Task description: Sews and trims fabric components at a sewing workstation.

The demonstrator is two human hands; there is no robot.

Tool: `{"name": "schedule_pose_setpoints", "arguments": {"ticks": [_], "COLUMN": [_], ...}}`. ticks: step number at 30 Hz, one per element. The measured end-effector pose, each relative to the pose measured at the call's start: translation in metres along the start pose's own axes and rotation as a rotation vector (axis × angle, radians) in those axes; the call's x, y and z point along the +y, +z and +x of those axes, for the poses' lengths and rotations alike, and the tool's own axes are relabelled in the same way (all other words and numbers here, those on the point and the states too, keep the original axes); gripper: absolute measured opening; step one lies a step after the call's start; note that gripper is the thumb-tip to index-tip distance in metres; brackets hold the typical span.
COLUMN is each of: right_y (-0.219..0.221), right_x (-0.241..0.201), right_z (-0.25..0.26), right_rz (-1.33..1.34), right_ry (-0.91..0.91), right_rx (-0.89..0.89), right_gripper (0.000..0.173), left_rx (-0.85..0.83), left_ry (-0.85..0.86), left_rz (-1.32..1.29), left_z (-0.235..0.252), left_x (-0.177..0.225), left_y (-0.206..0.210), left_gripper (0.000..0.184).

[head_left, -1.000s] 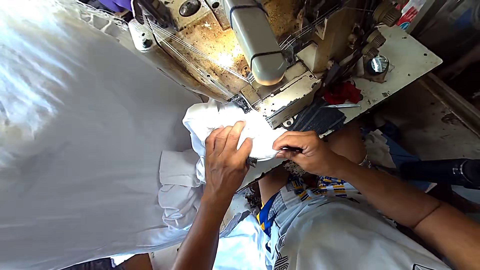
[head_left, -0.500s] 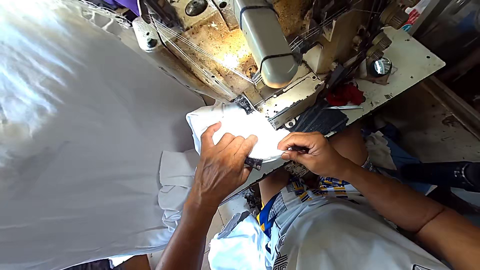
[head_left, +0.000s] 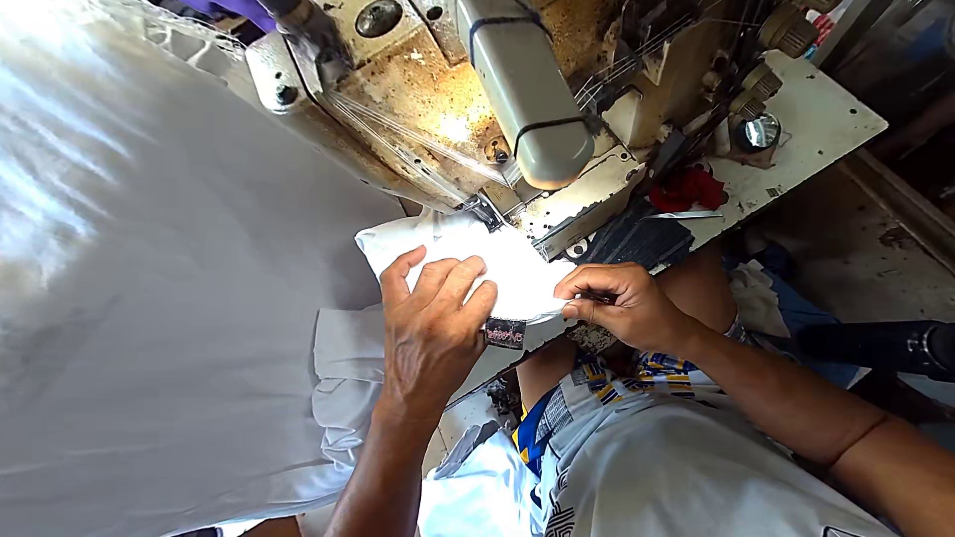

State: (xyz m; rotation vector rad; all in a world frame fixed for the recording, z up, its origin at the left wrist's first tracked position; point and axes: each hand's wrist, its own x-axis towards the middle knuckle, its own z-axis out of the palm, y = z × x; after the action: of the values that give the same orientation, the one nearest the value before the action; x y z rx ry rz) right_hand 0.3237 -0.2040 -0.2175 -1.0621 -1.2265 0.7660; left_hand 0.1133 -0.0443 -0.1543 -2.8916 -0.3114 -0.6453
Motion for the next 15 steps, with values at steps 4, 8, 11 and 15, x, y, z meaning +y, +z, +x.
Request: {"name": "schedule_pose_setpoints", "arguments": {"ticks": [4, 8, 11, 15], "right_y": [0.004, 0.010, 0.014, 0.018], "right_x": [0.006, 0.013, 0.013, 0.012], "right_z": [0.013, 0.032, 0.044, 0.054], "right_rz": [-0.002, -0.012, 0.011, -0.015], "right_ry": [-0.003, -0.037, -0.058, -0.085], "right_rx": [0.027, 0.048, 0.053, 0.064], "right_gripper": [0.003, 0.003, 0.004, 0.008], "left_rx": [0.004, 0.014, 0.054, 0.111], "left_ry": [0.001, -0.016, -0.053, -0.105], "left_rz": [-0.009, -0.024, -0.029, -0.069], "left_z": [0.004, 0.012, 0.016, 0.016], "left_x": [-0.018, -0.038, -0.044, -0.039], "left_y": [0.006, 0.013, 0.015, 0.014], "left_gripper": [0.017, 0.020, 0.021, 0.021]}}
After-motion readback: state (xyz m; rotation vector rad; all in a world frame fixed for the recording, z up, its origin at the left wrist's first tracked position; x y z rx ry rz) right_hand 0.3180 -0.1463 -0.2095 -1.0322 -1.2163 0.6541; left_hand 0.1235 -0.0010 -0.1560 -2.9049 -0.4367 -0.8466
